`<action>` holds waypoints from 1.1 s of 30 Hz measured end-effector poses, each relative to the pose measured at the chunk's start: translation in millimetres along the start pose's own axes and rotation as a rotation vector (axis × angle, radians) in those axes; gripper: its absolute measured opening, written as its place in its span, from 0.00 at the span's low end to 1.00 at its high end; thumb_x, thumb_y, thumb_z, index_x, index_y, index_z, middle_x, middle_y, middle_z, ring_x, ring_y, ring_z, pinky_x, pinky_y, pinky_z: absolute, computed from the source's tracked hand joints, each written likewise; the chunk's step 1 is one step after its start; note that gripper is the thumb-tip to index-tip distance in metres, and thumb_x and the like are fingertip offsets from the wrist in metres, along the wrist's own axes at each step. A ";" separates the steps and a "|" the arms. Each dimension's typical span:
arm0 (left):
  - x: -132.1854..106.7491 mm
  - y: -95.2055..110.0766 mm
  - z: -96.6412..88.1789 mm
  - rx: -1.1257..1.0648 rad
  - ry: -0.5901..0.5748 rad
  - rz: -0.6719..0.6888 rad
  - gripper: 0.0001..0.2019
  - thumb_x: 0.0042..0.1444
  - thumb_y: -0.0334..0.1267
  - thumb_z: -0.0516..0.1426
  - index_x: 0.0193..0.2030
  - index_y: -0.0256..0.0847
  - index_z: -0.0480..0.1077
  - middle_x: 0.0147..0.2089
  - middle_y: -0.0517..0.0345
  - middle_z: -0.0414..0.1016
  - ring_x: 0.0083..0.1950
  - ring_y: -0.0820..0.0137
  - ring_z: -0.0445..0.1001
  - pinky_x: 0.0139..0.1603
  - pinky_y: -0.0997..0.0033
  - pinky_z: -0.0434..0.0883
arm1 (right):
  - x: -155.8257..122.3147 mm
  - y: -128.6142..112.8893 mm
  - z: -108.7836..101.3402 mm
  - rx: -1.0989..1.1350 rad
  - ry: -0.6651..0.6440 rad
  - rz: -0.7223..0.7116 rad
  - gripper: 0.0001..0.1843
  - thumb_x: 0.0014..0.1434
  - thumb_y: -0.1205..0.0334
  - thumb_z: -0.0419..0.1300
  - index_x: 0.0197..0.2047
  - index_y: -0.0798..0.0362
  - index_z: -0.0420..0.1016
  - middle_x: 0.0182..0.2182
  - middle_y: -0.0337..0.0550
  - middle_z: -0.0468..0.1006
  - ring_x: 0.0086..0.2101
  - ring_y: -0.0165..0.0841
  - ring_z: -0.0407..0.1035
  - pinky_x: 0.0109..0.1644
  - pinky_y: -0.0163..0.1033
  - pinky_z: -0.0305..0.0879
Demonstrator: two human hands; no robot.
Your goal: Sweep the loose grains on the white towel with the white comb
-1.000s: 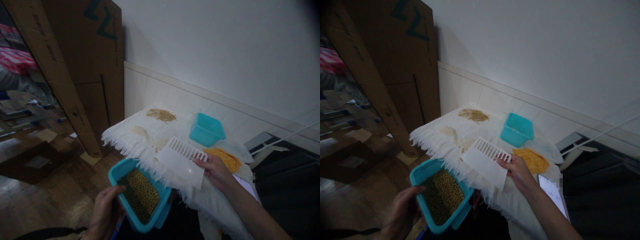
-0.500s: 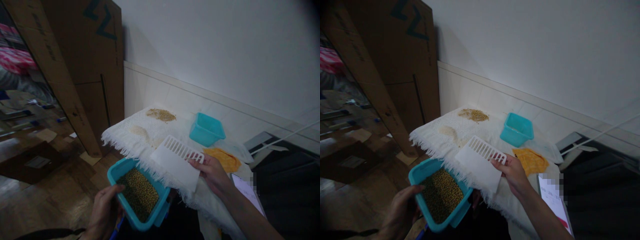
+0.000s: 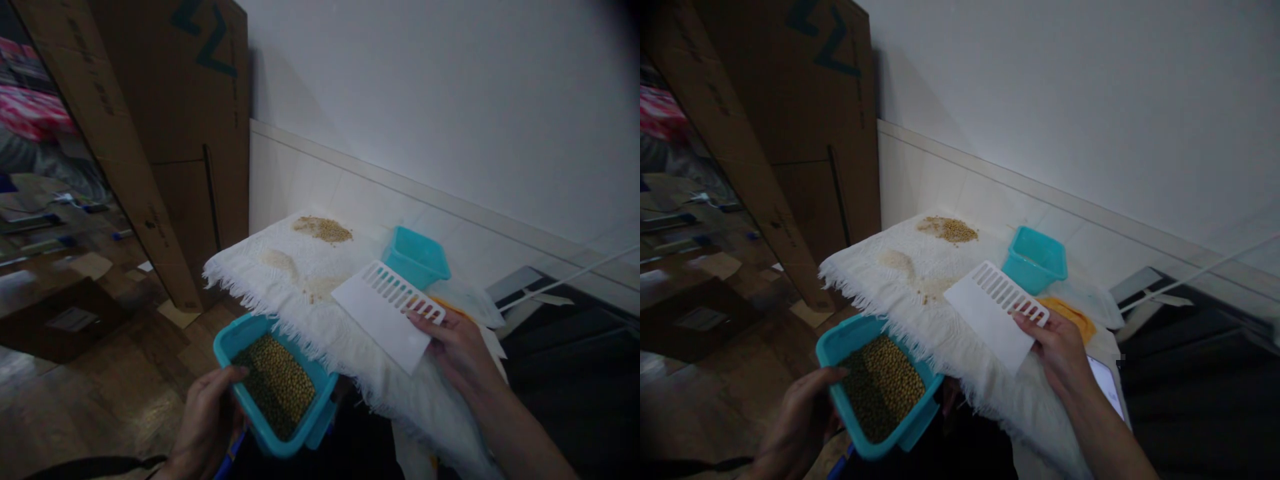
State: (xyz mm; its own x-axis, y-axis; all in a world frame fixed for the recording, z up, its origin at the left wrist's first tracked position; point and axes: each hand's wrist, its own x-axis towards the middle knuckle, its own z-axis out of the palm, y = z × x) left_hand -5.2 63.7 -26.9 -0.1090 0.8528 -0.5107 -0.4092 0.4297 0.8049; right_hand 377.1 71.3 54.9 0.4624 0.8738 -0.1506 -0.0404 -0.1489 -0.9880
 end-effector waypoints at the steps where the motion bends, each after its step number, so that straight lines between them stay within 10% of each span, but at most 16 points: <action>1: 0.3 -0.7 -1.1 -0.002 -0.007 0.003 0.20 0.37 0.51 0.73 0.10 0.45 0.72 0.10 0.56 0.68 0.10 0.71 0.62 0.11 0.71 0.58 | -0.3 0.9 7.4 0.009 -0.018 -0.005 0.31 0.38 0.47 0.92 0.43 0.50 0.95 0.44 0.51 0.95 0.41 0.51 0.89 0.45 0.49 0.86; 7: 3.6 -6.1 -3.1 -0.023 -0.003 0.029 0.21 0.39 0.52 0.73 0.10 0.44 0.72 0.09 0.56 0.66 0.10 0.73 0.60 0.12 0.72 0.58 | -0.4 10.2 39.0 0.020 0.000 -0.053 0.30 0.41 0.46 0.90 0.44 0.51 0.94 0.45 0.52 0.95 0.40 0.51 0.88 0.42 0.49 0.85; 33: 3.4 -0.4 2.2 0.020 0.021 0.020 0.21 0.36 0.53 0.70 0.08 0.46 0.69 0.08 0.54 0.65 0.09 0.71 0.60 0.12 0.70 0.58 | -2.9 4.7 52.4 -0.019 -0.067 -0.131 0.30 0.42 0.44 0.90 0.44 0.51 0.95 0.42 0.51 0.95 0.39 0.49 0.89 0.47 0.49 0.85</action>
State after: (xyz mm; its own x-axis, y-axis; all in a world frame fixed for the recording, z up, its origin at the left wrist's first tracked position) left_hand -3.5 67.0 -28.3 -0.1360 0.8549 -0.5007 -0.3884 0.4189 0.8208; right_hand 329.2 92.4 48.9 0.4024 0.9152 -0.0230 0.0336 -0.0399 -0.9986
